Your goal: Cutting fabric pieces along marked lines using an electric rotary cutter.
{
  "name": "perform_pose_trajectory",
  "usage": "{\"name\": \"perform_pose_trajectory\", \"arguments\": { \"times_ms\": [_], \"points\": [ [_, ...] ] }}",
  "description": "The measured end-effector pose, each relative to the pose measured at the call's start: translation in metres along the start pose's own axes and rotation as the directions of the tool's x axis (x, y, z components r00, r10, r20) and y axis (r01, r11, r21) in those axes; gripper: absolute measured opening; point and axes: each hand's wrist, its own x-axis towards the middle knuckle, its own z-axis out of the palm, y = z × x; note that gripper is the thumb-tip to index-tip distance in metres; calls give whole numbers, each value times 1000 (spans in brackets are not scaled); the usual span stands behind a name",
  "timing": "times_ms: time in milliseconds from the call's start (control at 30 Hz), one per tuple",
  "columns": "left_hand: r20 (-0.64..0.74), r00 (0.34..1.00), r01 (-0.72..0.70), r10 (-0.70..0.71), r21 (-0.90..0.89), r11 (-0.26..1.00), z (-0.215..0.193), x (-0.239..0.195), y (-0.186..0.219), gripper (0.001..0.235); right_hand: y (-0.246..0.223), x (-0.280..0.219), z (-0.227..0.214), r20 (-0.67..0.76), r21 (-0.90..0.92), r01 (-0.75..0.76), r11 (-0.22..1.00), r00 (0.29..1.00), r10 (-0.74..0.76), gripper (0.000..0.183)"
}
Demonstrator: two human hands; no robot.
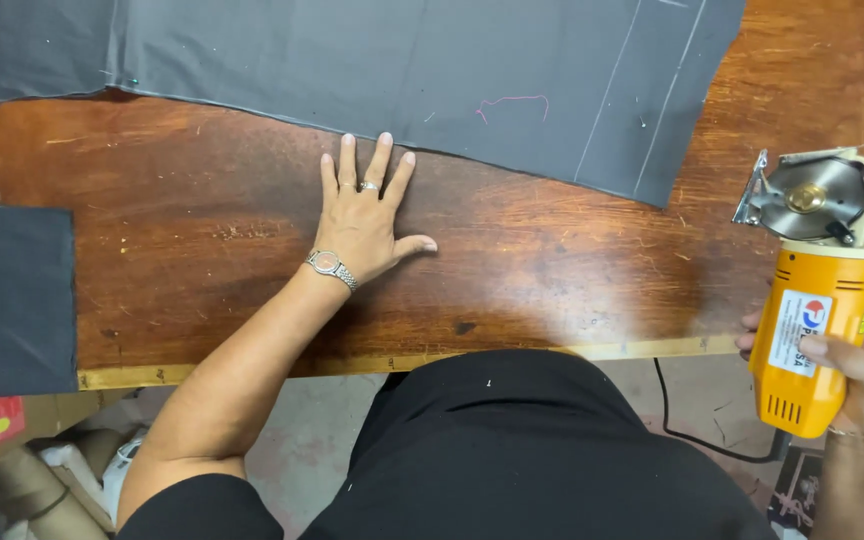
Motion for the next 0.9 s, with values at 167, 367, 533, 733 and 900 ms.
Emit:
{"name": "perform_pose_trajectory", "arguments": {
  "times_ms": [167, 367, 533, 733, 900],
  "points": [
    [-9, 1000, -7, 7, 54, 999, -13, -1, -3, 114, 24, 28, -11, 45, 118, 33, 992, 998, -39, 66],
    [-329, 934, -83, 138, 178, 981, -8, 25, 30, 83, 19, 24, 2, 67, 322, 136, 937, 984, -166, 60],
    [-503, 752, -353, 426, 239, 905, 26, 73, 61, 29, 6, 26, 17, 138, 272, 115, 955, 978, -157, 59],
    [-531, 554, -515, 640, 385, 766, 57, 123, 71, 8, 23, 20, 5, 129, 266, 148, 953, 974, -188, 58],
    [-448, 575, -699, 685, 167, 695, 46, 116, 130, 5, 51, 8, -12, 99, 245, 74, 967, 990, -101, 62]
  ]
}}
